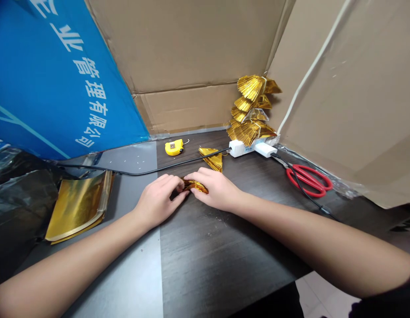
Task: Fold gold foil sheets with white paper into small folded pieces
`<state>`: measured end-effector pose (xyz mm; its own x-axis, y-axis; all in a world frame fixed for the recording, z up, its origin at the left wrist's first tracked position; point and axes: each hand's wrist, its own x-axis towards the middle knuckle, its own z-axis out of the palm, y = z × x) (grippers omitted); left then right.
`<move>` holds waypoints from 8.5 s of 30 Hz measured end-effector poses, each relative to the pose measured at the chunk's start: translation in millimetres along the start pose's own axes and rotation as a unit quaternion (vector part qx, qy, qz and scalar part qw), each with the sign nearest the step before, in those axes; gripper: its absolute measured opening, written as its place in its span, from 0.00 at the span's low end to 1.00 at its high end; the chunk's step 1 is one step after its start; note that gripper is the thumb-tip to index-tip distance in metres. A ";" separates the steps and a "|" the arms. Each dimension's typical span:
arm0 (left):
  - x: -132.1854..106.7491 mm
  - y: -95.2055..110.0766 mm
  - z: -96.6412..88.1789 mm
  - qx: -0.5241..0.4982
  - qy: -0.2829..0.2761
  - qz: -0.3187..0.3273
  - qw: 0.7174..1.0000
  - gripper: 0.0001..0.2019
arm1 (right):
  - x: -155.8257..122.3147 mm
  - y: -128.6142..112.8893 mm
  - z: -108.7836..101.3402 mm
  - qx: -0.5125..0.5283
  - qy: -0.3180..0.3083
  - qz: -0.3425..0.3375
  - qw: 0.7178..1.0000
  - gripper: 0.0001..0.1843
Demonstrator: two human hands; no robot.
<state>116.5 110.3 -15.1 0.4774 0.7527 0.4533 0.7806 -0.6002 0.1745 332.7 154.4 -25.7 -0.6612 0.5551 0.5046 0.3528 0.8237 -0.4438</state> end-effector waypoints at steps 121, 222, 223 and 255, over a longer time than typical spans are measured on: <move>-50.7 -15.8 -43.2 -0.129 -0.090 0.101 0.982 0.11 | 1.7 -23.2 -28.0 0.153 -0.216 -0.116 0.957 0.07; -51.1 -17.4 -46.1 -0.069 -0.105 0.160 0.979 0.12 | 1.2 -13.4 -33.8 0.102 -0.109 -0.008 0.989 0.02; -50.7 -17.2 -46.1 -0.069 -0.102 0.159 0.979 0.12 | 1.3 -13.6 -33.6 0.104 -0.110 -0.003 0.988 0.02; -49.4 -16.7 -46.7 -0.105 -0.089 0.143 0.980 0.08 | -2.1 -14.8 -31.7 0.120 -0.207 -0.050 0.970 0.08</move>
<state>61.1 70.5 0.4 0.7419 0.5695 0.3538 0.5129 -0.8220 0.2476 349.8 144.7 3.3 -0.9106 0.3391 0.2365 0.1416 0.7932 -0.5922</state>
